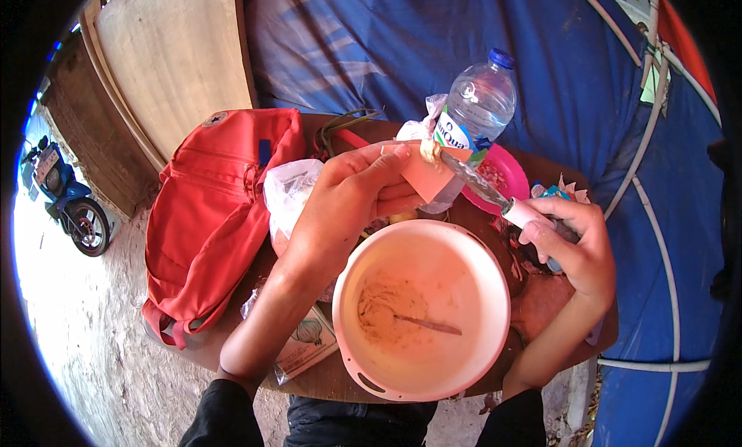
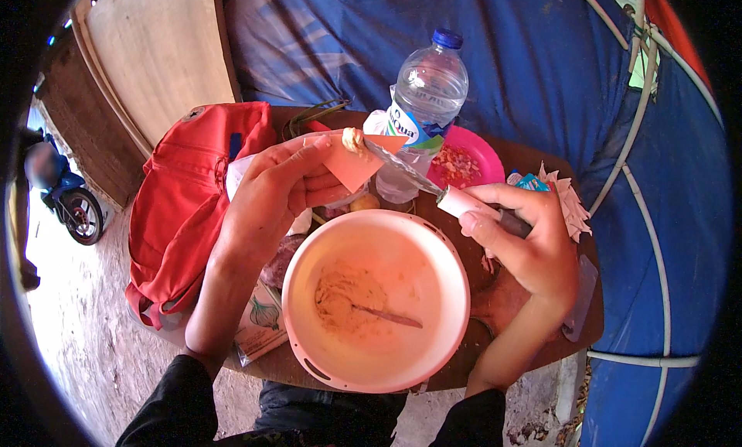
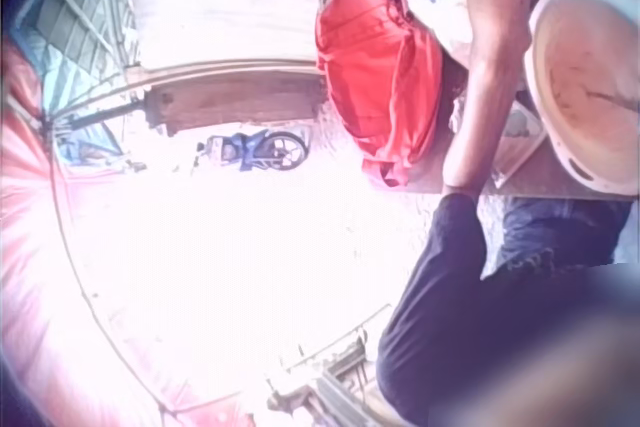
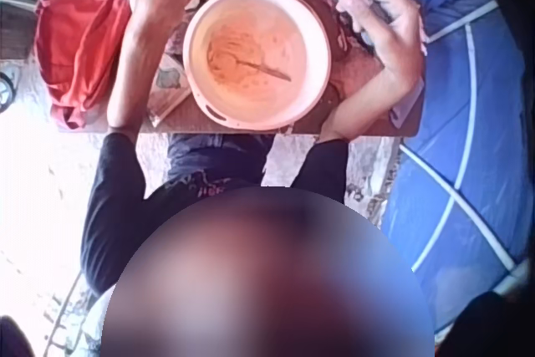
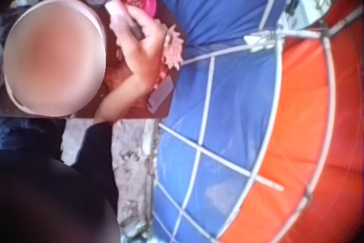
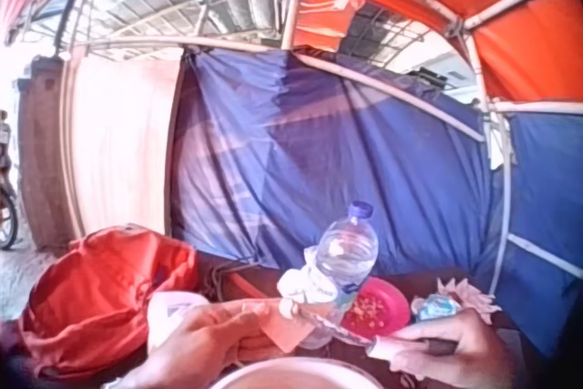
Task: The person repeatedly scoops a brown paste from a pink bowl using a small knife and spreads it onto triangular paper wrappers. They fold each wrapper into a cone shape and place it on the table. The process is repeated multiple times with the same materials.
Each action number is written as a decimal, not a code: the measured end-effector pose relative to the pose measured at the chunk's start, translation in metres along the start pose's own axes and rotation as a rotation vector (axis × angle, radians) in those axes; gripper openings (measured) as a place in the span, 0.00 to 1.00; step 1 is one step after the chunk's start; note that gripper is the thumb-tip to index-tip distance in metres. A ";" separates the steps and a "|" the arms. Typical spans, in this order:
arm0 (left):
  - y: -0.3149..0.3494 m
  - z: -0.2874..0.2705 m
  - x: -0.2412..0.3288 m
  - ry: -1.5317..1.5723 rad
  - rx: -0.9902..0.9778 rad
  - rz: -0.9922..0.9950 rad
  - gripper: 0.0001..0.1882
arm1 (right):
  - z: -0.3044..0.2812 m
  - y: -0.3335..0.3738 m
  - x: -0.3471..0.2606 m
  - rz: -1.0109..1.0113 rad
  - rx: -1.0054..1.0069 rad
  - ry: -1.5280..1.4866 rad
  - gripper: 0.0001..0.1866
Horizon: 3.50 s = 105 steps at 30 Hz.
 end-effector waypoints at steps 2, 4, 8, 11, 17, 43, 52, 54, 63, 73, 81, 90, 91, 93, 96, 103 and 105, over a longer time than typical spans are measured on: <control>0.001 0.000 0.001 0.008 -0.013 -0.021 0.18 | 0.003 0.001 -0.007 -0.105 0.067 0.072 0.15; 0.003 -0.003 0.002 0.045 -0.030 -0.063 0.18 | 0.008 0.002 -0.016 -0.266 0.129 0.154 0.15; -0.002 -0.007 0.005 0.181 -0.052 -0.101 0.18 | 0.016 0.009 -0.027 -0.382 0.254 0.261 0.15; -0.003 -0.008 0.007 0.270 -0.072 -0.100 0.18 | 0.025 0.016 -0.036 -0.462 0.324 0.344 0.16; -0.002 -0.015 0.004 0.356 -0.021 -0.147 0.18 | 0.032 0.021 -0.045 -0.520 0.323 0.391 0.16; 0.001 -0.016 0.010 0.290 -0.001 0.013 0.17 | 0.011 0.016 -0.025 -0.130 0.359 -0.007 0.10; 0.002 -0.009 -0.023 0.533 0.032 -0.319 0.15 | 0.060 -0.003 -0.001 -0.067 0.034 -0.255 0.13; 0.002 -0.009 -0.025 0.515 0.045 -0.298 0.15 | 0.064 -0.001 -0.004 -0.093 0.051 -0.171 0.11; 0.014 0.005 -0.007 0.310 0.016 0.002 0.20 | 0.060 0.007 -0.031 -0.398 0.336 0.047 0.06; 0.018 0.008 -0.003 0.279 0.037 0.111 0.25 | 0.058 0.007 -0.032 -0.436 0.401 0.042 0.05; 0.016 0.009 0.003 0.276 0.022 0.158 0.24 | 0.047 0.004 -0.028 -0.393 0.445 0.033 0.07; 0.014 0.006 0.016 0.144 -0.048 0.141 0.22 | 0.034 -0.004 -0.017 -0.314 0.351 -0.061 0.10; 0.014 0.006 0.016 0.133 -0.063 0.133 0.22 | 0.033 -0.004 -0.015 -0.293 0.332 -0.055 0.11; 0.012 0.005 0.015 0.118 -0.068 0.124 0.24 | 0.033 -0.004 -0.011 -0.248 0.295 -0.044 0.12; 0.010 0.008 0.011 0.187 -0.111 0.088 0.24 | 0.034 -0.005 -0.008 -0.250 0.301 -0.044 0.13; 0.005 0.015 -0.003 0.387 -0.134 -0.099 0.21 | 0.036 -0.010 -0.004 -0.273 0.288 -0.023 0.15; 0.006 0.015 -0.002 0.363 -0.145 -0.077 0.21 | 0.035 -0.010 -0.004 -0.278 0.292 -0.048 0.14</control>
Point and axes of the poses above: each hand's wrist, its own y-axis away from the middle knuckle, its own z-axis out of the palm, x = y × z, the point moved 8 cm from there along -y, towards the middle knuckle, and after that the axes turned 15 degrees about x, right-handed, at the moved point
